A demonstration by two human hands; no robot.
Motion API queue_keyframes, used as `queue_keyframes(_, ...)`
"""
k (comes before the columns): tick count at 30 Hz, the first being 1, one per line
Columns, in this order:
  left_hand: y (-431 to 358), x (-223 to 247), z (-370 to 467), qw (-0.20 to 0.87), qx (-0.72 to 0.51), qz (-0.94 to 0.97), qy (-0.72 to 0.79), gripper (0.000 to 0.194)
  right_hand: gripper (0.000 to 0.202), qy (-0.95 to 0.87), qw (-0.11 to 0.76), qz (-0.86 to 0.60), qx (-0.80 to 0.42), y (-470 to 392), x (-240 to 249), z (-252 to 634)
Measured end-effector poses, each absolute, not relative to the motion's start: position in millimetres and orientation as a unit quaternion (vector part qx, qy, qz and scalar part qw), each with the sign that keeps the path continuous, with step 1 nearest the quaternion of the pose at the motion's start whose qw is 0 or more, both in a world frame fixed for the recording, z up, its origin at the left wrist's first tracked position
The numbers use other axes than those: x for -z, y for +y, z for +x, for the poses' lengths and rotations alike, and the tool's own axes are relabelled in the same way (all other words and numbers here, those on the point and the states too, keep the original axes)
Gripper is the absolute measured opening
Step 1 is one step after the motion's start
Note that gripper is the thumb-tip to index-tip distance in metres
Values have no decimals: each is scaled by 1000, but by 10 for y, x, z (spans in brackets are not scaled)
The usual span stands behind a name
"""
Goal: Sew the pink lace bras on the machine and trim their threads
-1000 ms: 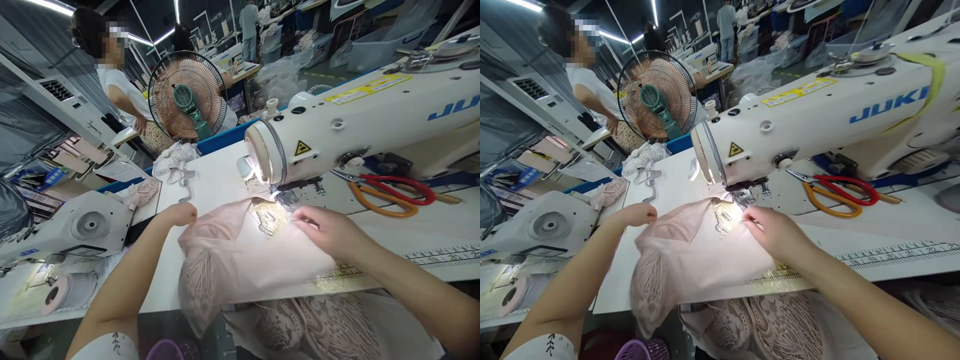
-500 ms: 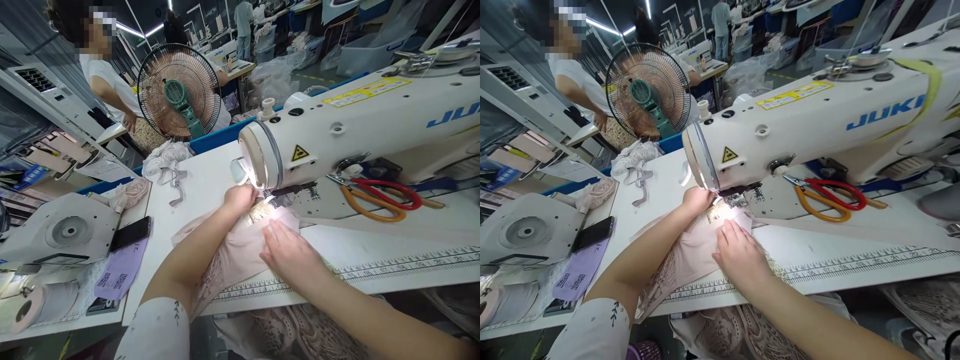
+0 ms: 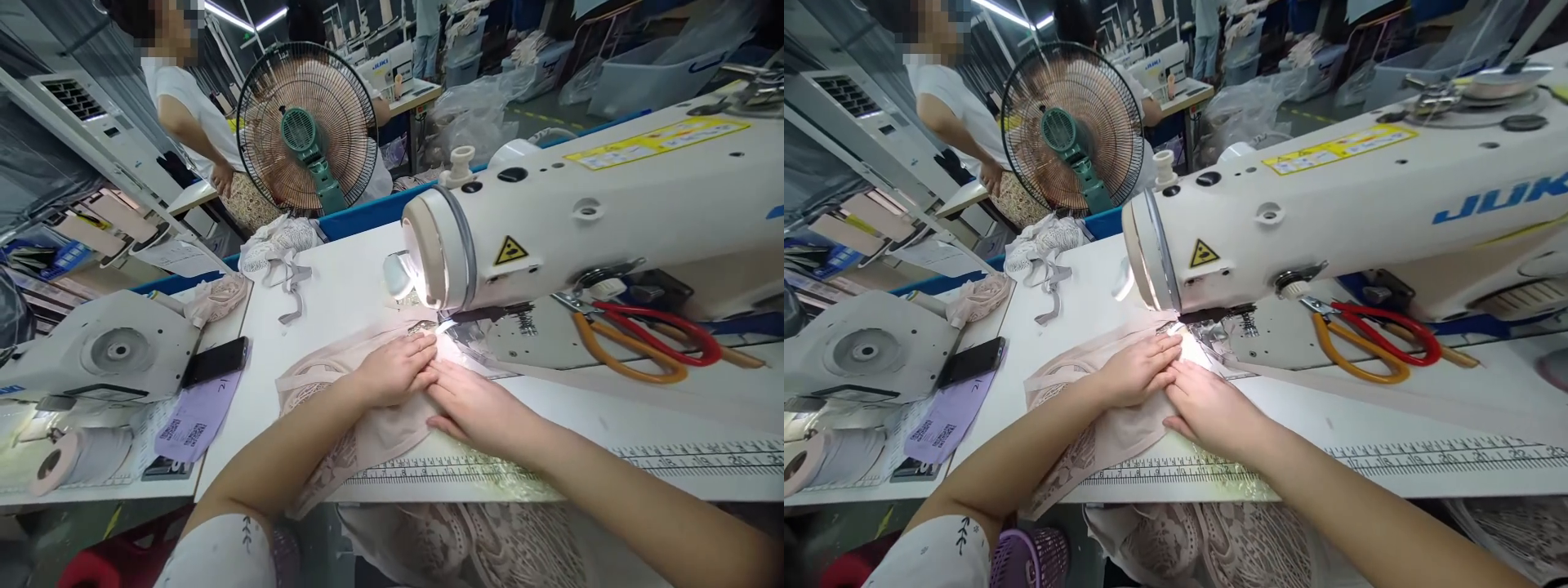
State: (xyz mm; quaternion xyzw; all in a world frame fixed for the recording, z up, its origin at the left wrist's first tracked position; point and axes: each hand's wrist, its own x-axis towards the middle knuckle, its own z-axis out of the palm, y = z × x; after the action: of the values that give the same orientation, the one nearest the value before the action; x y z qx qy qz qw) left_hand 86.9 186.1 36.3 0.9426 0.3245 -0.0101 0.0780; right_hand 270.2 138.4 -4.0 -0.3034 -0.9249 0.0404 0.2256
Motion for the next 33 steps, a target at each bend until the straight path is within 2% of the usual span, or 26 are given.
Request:
queue_keyframes(5,1925,-260,947,55,6,934,352,53,37,-919,259,-299,-1,1197,108,2908)
queue_keyframes(13,1961,-341,1025,24,14,930,367,52,37,-915,267,-298,52,1137,108,3108)
queue_keyframes(33,1886,-328,1175,-3,8,926,378,45,38,-909,268,-317,46,1070,108,3167)
